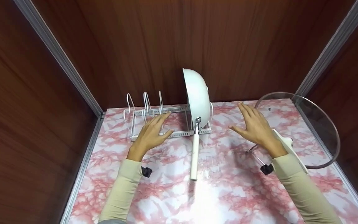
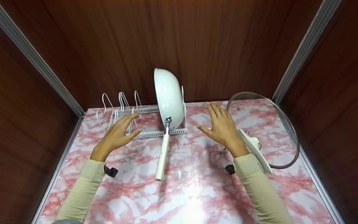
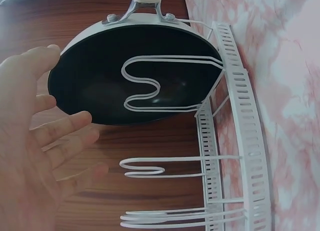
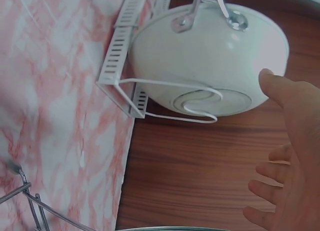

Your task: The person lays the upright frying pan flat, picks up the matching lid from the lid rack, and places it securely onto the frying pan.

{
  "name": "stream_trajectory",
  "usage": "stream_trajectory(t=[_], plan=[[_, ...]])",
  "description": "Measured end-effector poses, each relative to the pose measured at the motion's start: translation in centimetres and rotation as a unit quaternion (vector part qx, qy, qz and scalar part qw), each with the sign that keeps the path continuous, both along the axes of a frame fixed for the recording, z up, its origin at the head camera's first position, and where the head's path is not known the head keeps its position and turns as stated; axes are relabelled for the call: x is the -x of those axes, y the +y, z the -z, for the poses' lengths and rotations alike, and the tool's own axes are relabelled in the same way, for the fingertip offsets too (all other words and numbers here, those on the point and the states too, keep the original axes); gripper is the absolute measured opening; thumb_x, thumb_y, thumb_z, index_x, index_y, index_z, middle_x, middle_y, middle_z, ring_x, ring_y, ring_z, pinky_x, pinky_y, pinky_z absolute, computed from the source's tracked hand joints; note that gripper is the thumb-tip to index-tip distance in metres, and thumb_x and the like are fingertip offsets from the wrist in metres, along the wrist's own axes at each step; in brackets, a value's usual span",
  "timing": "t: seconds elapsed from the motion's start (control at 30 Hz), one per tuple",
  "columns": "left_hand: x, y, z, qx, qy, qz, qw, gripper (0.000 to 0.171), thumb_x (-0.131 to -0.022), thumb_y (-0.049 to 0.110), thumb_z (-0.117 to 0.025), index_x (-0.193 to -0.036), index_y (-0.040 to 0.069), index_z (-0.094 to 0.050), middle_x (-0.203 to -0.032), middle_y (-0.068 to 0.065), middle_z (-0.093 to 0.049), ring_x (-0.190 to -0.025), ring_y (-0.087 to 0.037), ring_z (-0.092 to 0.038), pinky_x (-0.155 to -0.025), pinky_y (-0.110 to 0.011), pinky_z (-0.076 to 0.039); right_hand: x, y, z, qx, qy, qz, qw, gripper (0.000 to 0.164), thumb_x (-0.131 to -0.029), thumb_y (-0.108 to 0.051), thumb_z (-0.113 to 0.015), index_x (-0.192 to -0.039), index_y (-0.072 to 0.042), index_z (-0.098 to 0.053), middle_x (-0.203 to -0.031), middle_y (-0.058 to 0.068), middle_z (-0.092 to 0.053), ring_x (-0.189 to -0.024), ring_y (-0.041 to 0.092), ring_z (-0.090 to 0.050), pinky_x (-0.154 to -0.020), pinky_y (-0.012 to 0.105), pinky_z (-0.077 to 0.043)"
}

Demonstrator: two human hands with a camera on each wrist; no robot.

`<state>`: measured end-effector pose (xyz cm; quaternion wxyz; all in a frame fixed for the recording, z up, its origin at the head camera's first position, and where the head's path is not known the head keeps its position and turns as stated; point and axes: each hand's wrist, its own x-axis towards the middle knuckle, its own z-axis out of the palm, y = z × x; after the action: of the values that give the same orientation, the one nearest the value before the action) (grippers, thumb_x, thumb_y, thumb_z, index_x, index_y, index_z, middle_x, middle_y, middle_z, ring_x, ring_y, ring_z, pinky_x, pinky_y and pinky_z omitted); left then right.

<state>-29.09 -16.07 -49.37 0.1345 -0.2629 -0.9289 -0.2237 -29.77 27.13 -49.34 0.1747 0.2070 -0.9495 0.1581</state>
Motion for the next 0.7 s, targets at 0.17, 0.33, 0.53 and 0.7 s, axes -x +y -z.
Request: stream_trajectory(t=[0.17,0.33,0.53,0.7], plan=[[0.0,0.3,0.3,-0.018,0.005,0.008,0.9998,0.069,-0.101,0.038,-0.07,-0.161,0.015,-0.045,-0.153,-0.014,-0.059,-0.143,-0.034,-0.056,-0.117,-0.056,-0.047,-0.2,-0.3,0.1,0.009,0.0,0.007,1.0,0.093,-0.092,-0.048,-0.079,-0.161,0.0,-0.038,-0.16,0.026,-0.046,-0.146,0.05,-0.045,-0.116,0.069,-0.039],[0.0,0.5,0.5,-0.027,0.009,0.007,0.9996,0.067,-0.101,0.038,-0.069,-0.16,0.015,-0.047,-0.153,-0.013,-0.06,-0.143,-0.034,-0.057,-0.116,-0.055,-0.048,-0.3,-0.6,0.2,0.027,0.004,0.007,1.0,0.089,-0.09,-0.041,-0.083,-0.158,0.001,-0.042,-0.158,0.026,-0.048,-0.145,0.049,-0.047,-0.116,0.068,-0.04],[0.0,0.7,0.7,-0.049,0.023,0.009,0.9985,0.063,-0.102,0.038,-0.069,-0.156,0.012,-0.052,-0.149,-0.014,-0.064,-0.14,-0.033,-0.06,-0.116,-0.052,-0.05,-0.4,-0.9,0.4,0.049,0.023,-0.004,0.999,0.083,-0.088,-0.036,-0.085,-0.15,0.005,-0.049,-0.149,0.026,-0.055,-0.136,0.047,-0.054,-0.114,0.063,-0.042],[0.0,1.0,1.0,-0.062,0.029,0.005,0.9976,0.061,-0.101,0.036,-0.07,-0.155,0.012,-0.054,-0.149,-0.015,-0.064,-0.138,-0.034,-0.062,-0.114,-0.052,-0.051,-0.8,-1.3,0.5,0.076,0.022,-0.001,0.997,0.076,-0.087,-0.032,-0.085,-0.145,0.005,-0.052,-0.143,0.025,-0.059,-0.131,0.046,-0.057,-0.111,0.061,-0.045]])
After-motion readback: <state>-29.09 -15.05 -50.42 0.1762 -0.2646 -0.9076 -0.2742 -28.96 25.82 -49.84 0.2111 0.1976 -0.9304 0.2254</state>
